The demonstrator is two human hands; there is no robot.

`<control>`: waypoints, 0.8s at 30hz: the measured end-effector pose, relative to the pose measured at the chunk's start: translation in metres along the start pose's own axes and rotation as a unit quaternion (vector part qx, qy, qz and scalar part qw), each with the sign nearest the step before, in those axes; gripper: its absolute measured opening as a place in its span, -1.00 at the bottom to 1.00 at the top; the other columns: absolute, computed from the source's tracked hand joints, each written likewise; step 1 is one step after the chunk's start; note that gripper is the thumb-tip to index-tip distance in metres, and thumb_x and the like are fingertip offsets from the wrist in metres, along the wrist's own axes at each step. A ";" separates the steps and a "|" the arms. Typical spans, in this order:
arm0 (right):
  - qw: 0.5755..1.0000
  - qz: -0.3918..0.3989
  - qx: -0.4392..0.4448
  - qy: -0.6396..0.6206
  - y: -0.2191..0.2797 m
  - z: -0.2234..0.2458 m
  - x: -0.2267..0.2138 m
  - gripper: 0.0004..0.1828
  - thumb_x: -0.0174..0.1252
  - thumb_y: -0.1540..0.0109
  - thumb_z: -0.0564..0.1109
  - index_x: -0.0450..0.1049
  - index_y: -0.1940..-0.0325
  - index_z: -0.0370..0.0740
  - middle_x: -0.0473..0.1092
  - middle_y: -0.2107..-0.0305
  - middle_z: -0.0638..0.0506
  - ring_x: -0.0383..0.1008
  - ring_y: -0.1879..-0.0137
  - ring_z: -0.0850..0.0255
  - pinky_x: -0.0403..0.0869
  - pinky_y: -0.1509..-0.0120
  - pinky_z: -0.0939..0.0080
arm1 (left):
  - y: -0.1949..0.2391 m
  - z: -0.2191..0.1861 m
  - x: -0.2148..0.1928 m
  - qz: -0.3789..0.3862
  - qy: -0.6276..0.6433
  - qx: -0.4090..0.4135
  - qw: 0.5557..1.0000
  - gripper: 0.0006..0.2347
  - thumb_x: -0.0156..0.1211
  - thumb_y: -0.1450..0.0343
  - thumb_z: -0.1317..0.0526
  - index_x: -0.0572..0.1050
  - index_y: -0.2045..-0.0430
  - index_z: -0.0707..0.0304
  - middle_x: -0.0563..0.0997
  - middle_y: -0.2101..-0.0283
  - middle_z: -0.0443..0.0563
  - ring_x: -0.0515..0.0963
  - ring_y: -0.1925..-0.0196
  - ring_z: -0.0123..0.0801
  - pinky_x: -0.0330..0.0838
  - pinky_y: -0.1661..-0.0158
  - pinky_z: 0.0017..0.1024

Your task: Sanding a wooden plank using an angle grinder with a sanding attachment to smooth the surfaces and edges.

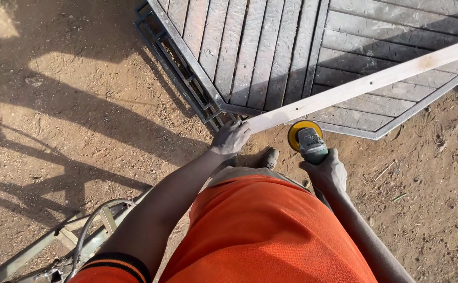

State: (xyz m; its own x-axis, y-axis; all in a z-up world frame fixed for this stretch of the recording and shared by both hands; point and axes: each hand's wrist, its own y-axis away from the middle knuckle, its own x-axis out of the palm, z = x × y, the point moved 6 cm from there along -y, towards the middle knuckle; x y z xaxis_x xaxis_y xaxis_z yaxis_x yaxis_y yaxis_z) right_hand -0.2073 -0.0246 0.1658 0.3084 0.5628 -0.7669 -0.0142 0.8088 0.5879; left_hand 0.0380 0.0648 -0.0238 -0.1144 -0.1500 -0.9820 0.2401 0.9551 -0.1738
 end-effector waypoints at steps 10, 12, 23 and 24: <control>1.000 0.012 -0.009 0.013 -0.014 -0.012 -0.004 -0.20 0.39 -0.03 0.21 0.28 -0.18 -0.22 0.48 0.02 -0.42 0.48 -0.20 -0.30 0.44 -0.21 -0.23 | -0.009 -0.014 -0.071 -0.079 -0.122 0.059 0.988 -0.89 0.07 -0.34 0.23 0.48 0.37 0.21 0.41 0.32 0.04 0.53 0.25 -0.09 0.33 0.45 -0.32; 1.000 0.012 -0.007 0.016 -0.020 -0.018 -0.004 -0.19 0.40 -0.02 0.22 0.28 -0.18 -0.22 0.48 0.02 -0.42 0.48 -0.20 -0.30 0.44 -0.21 -0.22 | -0.009 -0.017 -0.062 -0.070 -0.110 0.030 0.991 -0.89 0.06 -0.34 0.25 0.48 0.36 0.24 0.41 0.31 0.03 0.54 0.26 -0.06 0.34 0.45 -0.30; 0.999 0.028 -0.029 0.037 -0.031 -0.022 -0.013 -0.18 0.41 -0.03 0.27 0.28 -0.17 -0.22 0.49 0.04 -0.42 0.50 -0.17 -0.31 0.46 -0.18 -0.22 | -0.015 0.006 -0.052 0.049 0.172 -0.254 0.950 -0.77 0.07 -0.29 0.12 0.42 0.39 0.34 0.47 0.11 0.31 0.63 0.31 0.20 0.54 0.35 -0.08; 0.998 0.029 -0.030 0.037 -0.031 -0.023 -0.013 -0.18 0.41 -0.03 0.27 0.28 -0.17 -0.22 0.49 0.04 -0.42 0.50 -0.17 -0.31 0.46 -0.18 -0.22 | -0.016 0.003 -0.046 0.050 0.171 -0.255 0.950 -0.77 0.07 -0.29 0.12 0.42 0.39 0.34 0.47 0.11 0.31 0.63 0.31 0.20 0.54 0.35 -0.08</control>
State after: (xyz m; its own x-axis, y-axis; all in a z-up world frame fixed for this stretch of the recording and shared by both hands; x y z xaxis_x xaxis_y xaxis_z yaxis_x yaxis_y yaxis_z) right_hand -0.2329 -0.0534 0.1513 0.2348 0.6184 -0.7499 -0.0878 0.7818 0.6173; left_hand 0.0426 0.0553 0.0243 -0.4436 -0.0441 -0.8952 -0.2232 0.9728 0.0626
